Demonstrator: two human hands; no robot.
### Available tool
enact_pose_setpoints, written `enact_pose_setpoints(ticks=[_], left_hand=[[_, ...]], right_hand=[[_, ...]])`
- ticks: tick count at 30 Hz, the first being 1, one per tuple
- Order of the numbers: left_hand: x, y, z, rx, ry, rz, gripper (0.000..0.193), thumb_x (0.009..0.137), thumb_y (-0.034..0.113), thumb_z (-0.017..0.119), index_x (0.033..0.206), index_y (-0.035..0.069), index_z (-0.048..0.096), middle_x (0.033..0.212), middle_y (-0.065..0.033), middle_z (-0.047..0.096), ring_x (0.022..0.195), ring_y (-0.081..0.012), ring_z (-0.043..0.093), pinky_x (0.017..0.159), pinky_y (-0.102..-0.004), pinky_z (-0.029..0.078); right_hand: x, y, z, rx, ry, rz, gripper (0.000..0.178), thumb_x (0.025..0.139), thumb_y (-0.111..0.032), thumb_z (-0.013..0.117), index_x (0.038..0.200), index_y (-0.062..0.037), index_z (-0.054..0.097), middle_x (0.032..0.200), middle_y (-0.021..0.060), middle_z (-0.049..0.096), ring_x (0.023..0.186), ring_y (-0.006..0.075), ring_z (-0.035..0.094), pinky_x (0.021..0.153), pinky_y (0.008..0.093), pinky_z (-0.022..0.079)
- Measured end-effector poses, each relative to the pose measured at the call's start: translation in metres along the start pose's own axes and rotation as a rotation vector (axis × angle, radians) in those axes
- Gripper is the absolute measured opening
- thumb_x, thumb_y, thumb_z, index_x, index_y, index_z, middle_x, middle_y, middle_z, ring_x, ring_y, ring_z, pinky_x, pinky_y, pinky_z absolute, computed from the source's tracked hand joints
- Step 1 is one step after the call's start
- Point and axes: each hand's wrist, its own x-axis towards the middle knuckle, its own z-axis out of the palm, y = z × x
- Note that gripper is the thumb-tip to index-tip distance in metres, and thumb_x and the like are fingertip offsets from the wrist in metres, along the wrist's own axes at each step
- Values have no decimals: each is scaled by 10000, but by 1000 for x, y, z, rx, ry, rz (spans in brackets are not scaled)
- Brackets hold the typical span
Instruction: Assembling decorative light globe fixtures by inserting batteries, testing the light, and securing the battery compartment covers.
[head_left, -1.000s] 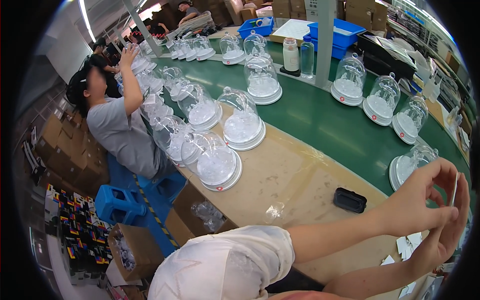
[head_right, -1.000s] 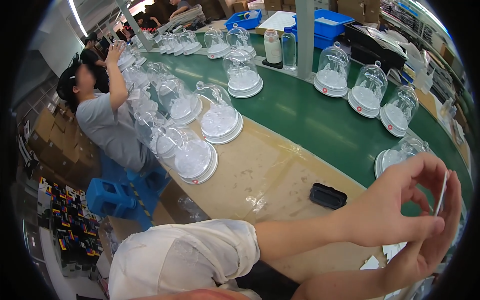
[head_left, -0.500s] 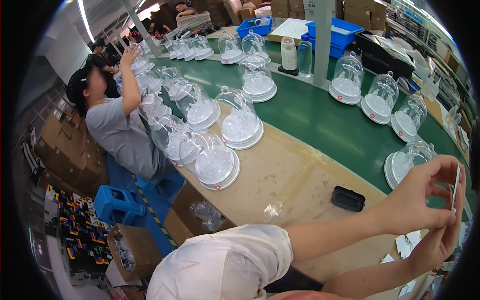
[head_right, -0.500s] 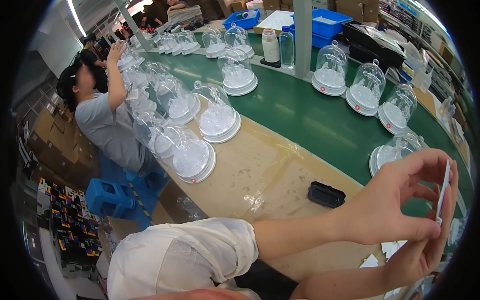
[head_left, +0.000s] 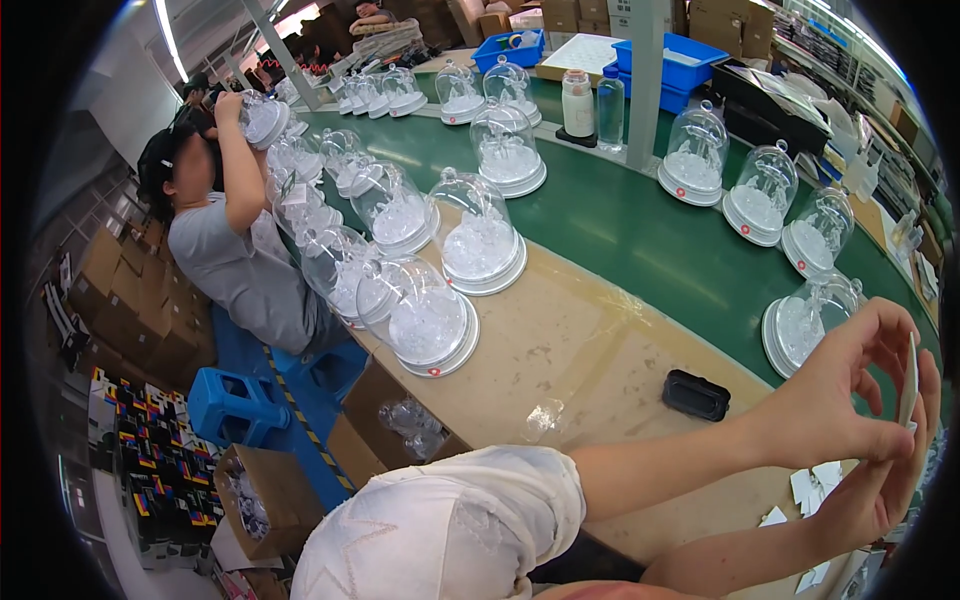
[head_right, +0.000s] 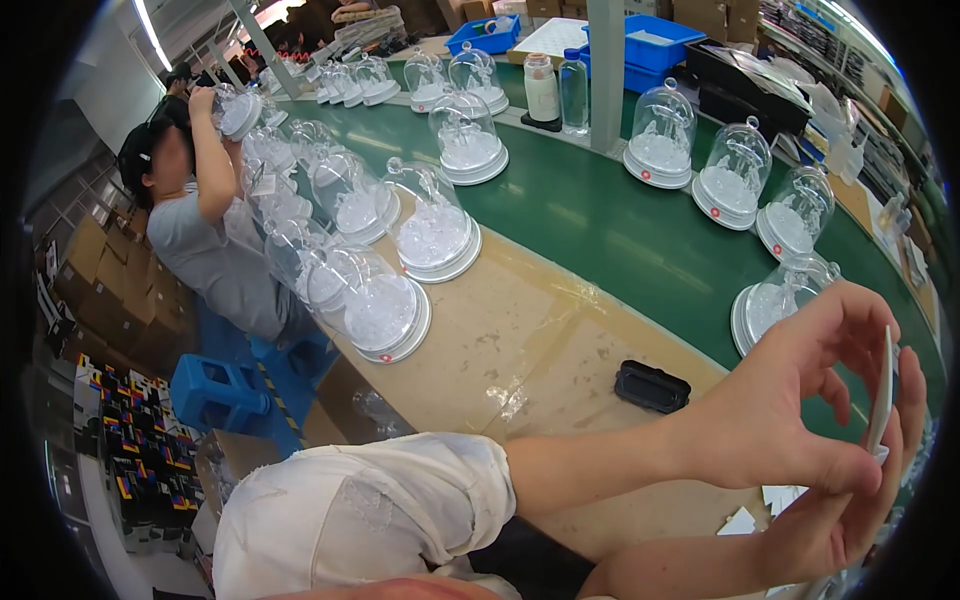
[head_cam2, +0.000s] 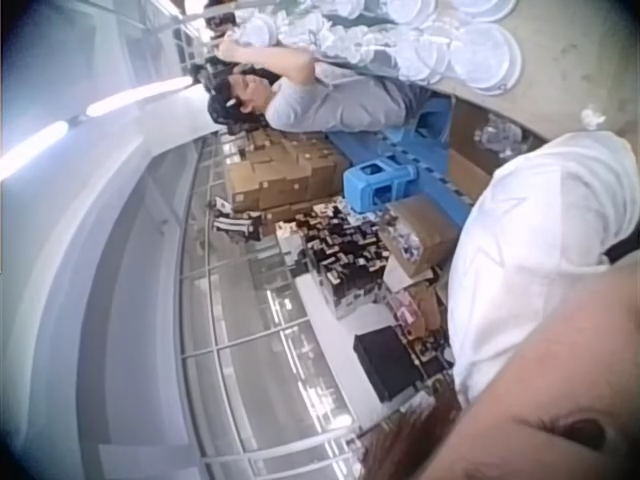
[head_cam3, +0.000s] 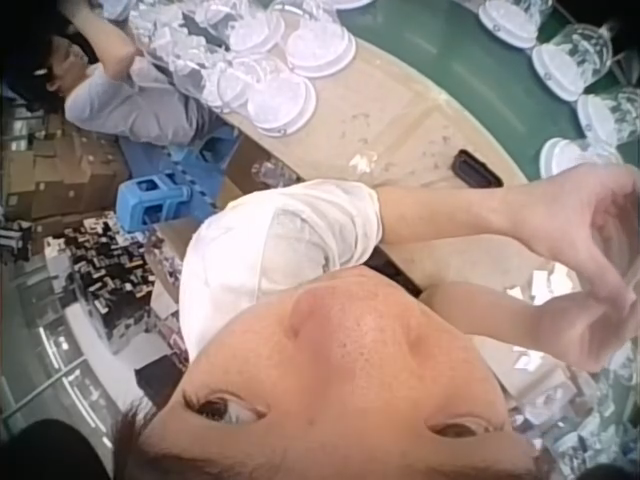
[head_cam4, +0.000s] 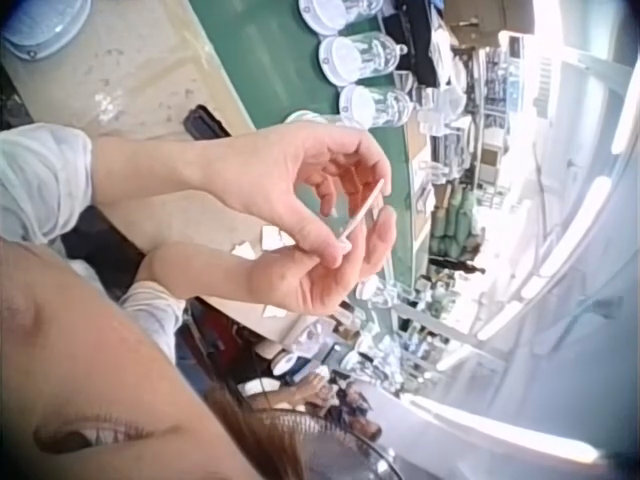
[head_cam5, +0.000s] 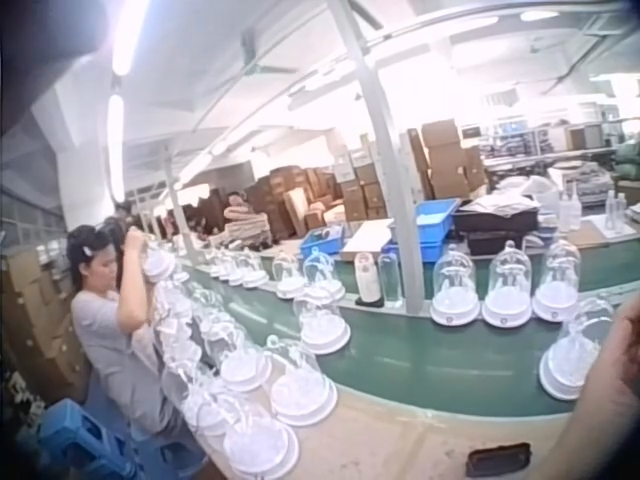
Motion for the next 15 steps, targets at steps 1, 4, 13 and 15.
enact_pose_setpoints(ticks=[1,4,13,15], left_hand=[[0,-2,-2,-4,2,2,652,631,98,811,1183,100,464,1125,-20,539,1017,-128,557,753,-288,485],[3,-7,1,11,-63,54,467,710,123,787,1096,79,528,1053,-15,598,942,-110,578,736,-271,478],[-1,-1,-2,73,-72,116,183,841,142,715,969,52,620,916,-11,658,800,-73,580,673,-237,461],[-1,-4,-1,94,-45,138,178,835,130,715,967,48,629,884,-7,646,787,-70,575,661,-237,457]], right_hand=[[-2,1,1,77,29,27,402,1021,-258,468,1297,21,552,1375,149,527,1213,276,555,1006,366,459],[-12,12,-6,169,208,174,412,1014,-281,488,1272,31,567,1355,157,540,1198,270,562,1012,359,455],[-26,35,-25,312,512,279,382,1006,-293,526,1230,6,604,1239,133,605,1164,248,559,1082,400,390],[-25,36,-25,269,506,277,379,995,-309,547,1217,-11,615,1225,127,607,1150,241,561,1083,401,387]])
